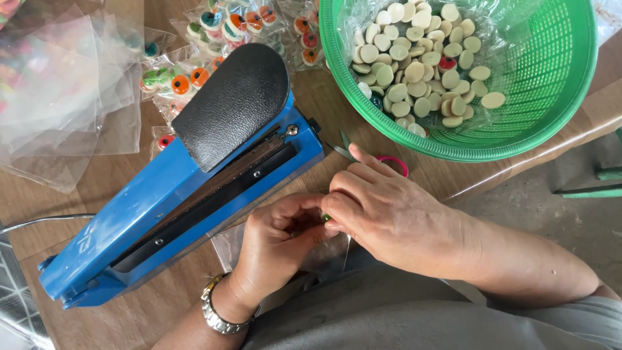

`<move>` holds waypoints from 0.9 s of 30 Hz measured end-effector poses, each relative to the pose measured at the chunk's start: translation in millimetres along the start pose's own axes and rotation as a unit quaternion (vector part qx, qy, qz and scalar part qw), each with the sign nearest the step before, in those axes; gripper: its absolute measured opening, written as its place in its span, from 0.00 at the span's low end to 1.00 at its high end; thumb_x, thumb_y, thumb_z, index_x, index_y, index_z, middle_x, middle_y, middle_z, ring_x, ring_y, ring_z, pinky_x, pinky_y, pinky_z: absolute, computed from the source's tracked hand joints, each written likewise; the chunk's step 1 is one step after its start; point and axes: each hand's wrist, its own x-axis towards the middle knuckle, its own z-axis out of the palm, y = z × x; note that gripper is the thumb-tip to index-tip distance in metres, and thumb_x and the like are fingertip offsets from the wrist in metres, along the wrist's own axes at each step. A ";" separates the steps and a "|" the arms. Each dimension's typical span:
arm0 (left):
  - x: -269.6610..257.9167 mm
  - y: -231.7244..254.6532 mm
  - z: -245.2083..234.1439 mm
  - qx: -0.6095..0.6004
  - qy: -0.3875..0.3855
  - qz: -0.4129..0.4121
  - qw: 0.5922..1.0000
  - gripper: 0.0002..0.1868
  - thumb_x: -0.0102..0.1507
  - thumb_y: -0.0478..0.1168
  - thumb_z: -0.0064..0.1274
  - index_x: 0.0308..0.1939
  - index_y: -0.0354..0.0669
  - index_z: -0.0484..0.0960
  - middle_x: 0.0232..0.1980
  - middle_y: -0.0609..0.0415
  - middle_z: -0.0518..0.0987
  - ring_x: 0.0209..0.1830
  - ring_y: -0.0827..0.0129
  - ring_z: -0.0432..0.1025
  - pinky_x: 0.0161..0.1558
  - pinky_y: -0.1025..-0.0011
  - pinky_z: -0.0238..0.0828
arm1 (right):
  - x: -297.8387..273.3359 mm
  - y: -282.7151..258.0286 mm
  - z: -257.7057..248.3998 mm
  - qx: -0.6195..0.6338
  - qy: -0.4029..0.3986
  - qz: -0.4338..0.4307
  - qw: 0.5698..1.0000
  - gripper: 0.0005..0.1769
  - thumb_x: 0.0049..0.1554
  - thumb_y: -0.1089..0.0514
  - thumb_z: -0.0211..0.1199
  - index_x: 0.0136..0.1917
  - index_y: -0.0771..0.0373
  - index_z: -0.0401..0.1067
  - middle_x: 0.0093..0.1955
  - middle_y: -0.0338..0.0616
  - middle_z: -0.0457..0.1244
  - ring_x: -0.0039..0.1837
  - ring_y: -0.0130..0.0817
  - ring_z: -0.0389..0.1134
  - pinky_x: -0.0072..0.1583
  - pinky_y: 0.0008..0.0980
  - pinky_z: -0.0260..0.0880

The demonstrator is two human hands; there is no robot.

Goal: Manually placing small candies into plastic bags and sealing them with a heat sealer

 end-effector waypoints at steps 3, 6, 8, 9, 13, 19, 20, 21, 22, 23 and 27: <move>0.4 2.6 0.2 0.018 0.006 0.014 1.000 0.14 0.58 0.31 0.66 0.48 0.40 0.86 0.44 0.55 0.87 0.42 0.76 0.80 0.45 0.79 0.80 | 2.7 1.9 -5.4 0.061 0.040 -0.011 0.997 0.08 0.60 0.73 0.58 0.44 0.61 0.68 0.42 0.43 0.57 0.42 0.40 0.59 0.78 0.61 0.52; -2.6 -5.2 -0.2 -0.084 0.013 0.028 0.996 0.21 0.58 0.25 0.65 0.54 0.37 0.79 0.47 0.48 0.86 0.48 0.69 0.81 0.51 0.77 0.82 | 3.4 -2.3 -3.9 0.065 0.067 -0.030 0.995 0.09 0.60 0.75 0.55 0.44 0.64 0.69 0.43 0.43 0.58 0.40 0.39 0.59 0.78 0.64 0.50; -4.3 -6.4 2.7 -0.074 0.016 0.037 0.996 0.24 0.58 0.25 0.65 0.56 0.38 0.77 0.47 0.48 0.85 0.46 0.70 0.81 0.50 0.77 0.82 | 2.0 -2.6 -0.9 0.090 0.046 -0.019 0.995 0.08 0.61 0.73 0.56 0.45 0.62 0.69 0.43 0.42 0.58 0.42 0.38 0.60 0.78 0.63 0.50; -4.7 -6.8 3.9 -0.063 0.017 0.047 0.997 0.27 0.58 0.24 0.66 0.58 0.39 0.75 0.46 0.48 0.85 0.45 0.70 0.82 0.49 0.77 0.82 | 1.9 -2.4 0.2 0.113 0.025 -0.008 0.993 0.07 0.61 0.71 0.57 0.46 0.61 0.68 0.42 0.41 0.58 0.43 0.37 0.62 0.78 0.61 0.51; -1.0 -5.2 -0.5 -0.056 0.010 0.028 0.998 0.32 0.58 0.24 0.64 0.63 0.40 0.69 0.46 0.47 0.85 0.44 0.70 0.81 0.49 0.77 0.81 | 3.9 0.0 5.7 0.066 0.042 -0.019 0.997 0.07 0.61 0.73 0.55 0.47 0.63 0.69 0.43 0.43 0.57 0.43 0.40 0.62 0.78 0.61 0.51; 0.8 0.1 -5.2 -0.106 -0.053 -0.088 0.989 0.16 0.60 0.32 0.63 0.51 0.35 0.81 0.40 0.50 0.88 0.41 0.73 0.82 0.46 0.79 0.79 | 8.1 2.2 -1.9 0.046 0.083 -0.006 0.995 0.09 0.59 0.69 0.68 0.51 0.64 0.71 0.46 0.45 0.65 0.45 0.39 0.66 0.77 0.61 0.55; 0.9 -0.3 -5.1 -0.097 -0.048 -0.087 0.990 0.15 0.61 0.33 0.61 0.52 0.35 0.81 0.39 0.48 0.88 0.39 0.72 0.83 0.45 0.79 0.81 | 8.9 1.1 -2.2 0.047 0.069 -0.006 0.996 0.06 0.60 0.65 0.68 0.50 0.65 0.73 0.46 0.45 0.65 0.45 0.39 0.66 0.78 0.58 0.54; 0.3 -0.7 -4.8 -0.088 -0.044 -0.087 0.991 0.15 0.63 0.35 0.59 0.53 0.34 0.81 0.38 0.47 0.88 0.38 0.72 0.83 0.43 0.78 0.82 | 9.2 -0.4 -2.3 0.050 0.055 -0.007 0.997 0.06 0.60 0.61 0.68 0.49 0.66 0.75 0.46 0.44 0.64 0.45 0.38 0.65 0.78 0.56 0.52; -0.9 -2.8 -4.4 -0.088 -0.041 -0.089 0.991 0.15 0.63 0.35 0.59 0.53 0.34 0.81 0.38 0.47 0.88 0.38 0.72 0.83 0.43 0.78 0.82 | 8.4 0.1 -1.3 0.052 0.053 -0.008 0.997 0.06 0.60 0.61 0.68 0.49 0.66 0.75 0.46 0.44 0.64 0.45 0.38 0.65 0.78 0.56 0.52; -0.4 -4.7 -4.4 -0.056 -0.042 -0.049 0.996 0.17 0.61 0.35 0.62 0.54 0.36 0.81 0.42 0.53 0.87 0.41 0.76 0.79 0.46 0.80 0.78 | 7.8 1.2 -0.9 0.063 0.039 -0.006 0.997 0.06 0.58 0.63 0.69 0.49 0.64 0.74 0.45 0.43 0.61 0.45 0.37 0.64 0.78 0.58 0.53; -2.3 -13.7 -3.2 -0.123 -0.053 -0.021 0.991 0.26 0.60 0.26 0.62 0.62 0.32 0.76 0.52 0.50 0.83 0.50 0.73 0.77 0.55 0.77 0.77 | 4.4 3.7 4.9 0.131 0.017 0.019 0.991 0.04 0.58 0.65 0.66 0.48 0.61 0.76 0.47 0.39 0.63 0.45 0.33 0.68 0.77 0.60 0.57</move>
